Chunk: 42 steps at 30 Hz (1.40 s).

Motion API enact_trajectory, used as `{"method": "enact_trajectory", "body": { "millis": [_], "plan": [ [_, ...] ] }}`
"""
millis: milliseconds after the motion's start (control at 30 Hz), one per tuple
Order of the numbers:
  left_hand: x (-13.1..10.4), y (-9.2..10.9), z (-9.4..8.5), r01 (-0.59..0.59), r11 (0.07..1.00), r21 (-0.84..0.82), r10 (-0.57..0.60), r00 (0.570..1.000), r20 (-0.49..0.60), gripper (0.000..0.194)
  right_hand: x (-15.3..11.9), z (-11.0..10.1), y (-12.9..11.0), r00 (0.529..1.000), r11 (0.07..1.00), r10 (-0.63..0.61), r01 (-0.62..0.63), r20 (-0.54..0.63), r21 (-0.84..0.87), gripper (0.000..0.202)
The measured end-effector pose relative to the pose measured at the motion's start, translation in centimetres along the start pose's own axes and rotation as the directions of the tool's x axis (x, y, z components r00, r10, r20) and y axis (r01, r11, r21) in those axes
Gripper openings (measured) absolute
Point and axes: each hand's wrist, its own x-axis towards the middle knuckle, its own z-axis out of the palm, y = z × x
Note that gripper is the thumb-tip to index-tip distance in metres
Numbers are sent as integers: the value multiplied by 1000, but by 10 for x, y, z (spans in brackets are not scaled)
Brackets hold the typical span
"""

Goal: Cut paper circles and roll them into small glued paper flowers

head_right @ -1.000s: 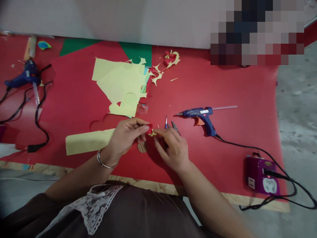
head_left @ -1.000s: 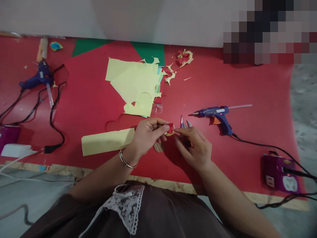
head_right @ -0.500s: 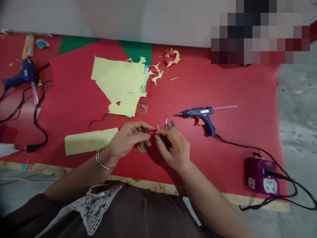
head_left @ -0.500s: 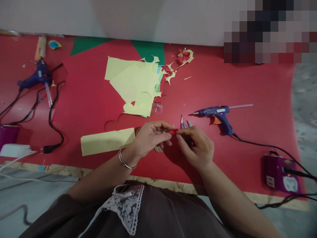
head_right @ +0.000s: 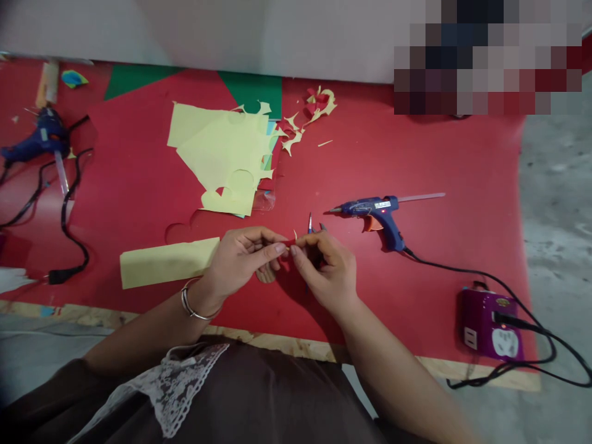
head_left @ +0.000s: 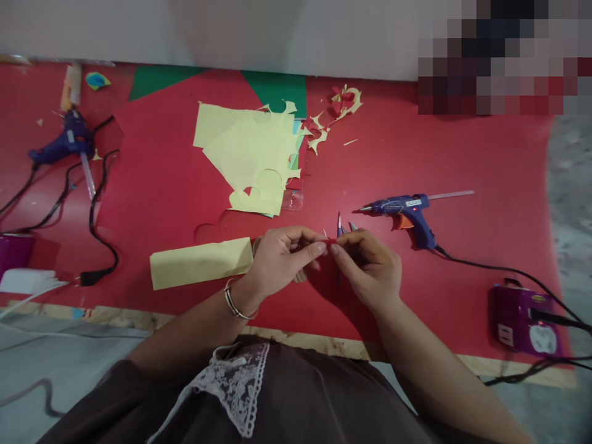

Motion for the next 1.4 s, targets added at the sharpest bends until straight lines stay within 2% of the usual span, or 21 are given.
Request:
{"method": "enact_trajectory", "body": {
  "millis": [267, 467, 667, 900, 1167, 1400],
  "plan": [
    [1, 1, 0, 57, 996, -72, -57, 998, 10, 30, 0, 0, 2, 999, 998, 42, -43, 22, 37, 8],
    [0, 2, 2, -24, 999, -41, 24, 1000, -9, 26, 0, 0, 1, 997, 994, 67, -70, 35, 83, 9],
    [-1, 0, 2, -26, 999, 30, 27, 999, -37, 28, 0, 1, 2, 999, 996, 37, -39, 24, 80, 8],
    [-4, 1, 4, -79, 995, 57, 79, 997, -5, 33, 0, 0, 2, 999, 997, 40, -41, 20, 68, 9],
    [-1, 4, 2, -28, 1000, -4, 28, 999, -20, 33, -1, 0, 3, 999, 997, 41, -42, 17, 61, 10],
    [-1, 1, 2, -49, 999, 0, 49, 998, -27, 27, -2, 1, 3, 999, 996, 47, -48, 10, 79, 6]
  ]
}}
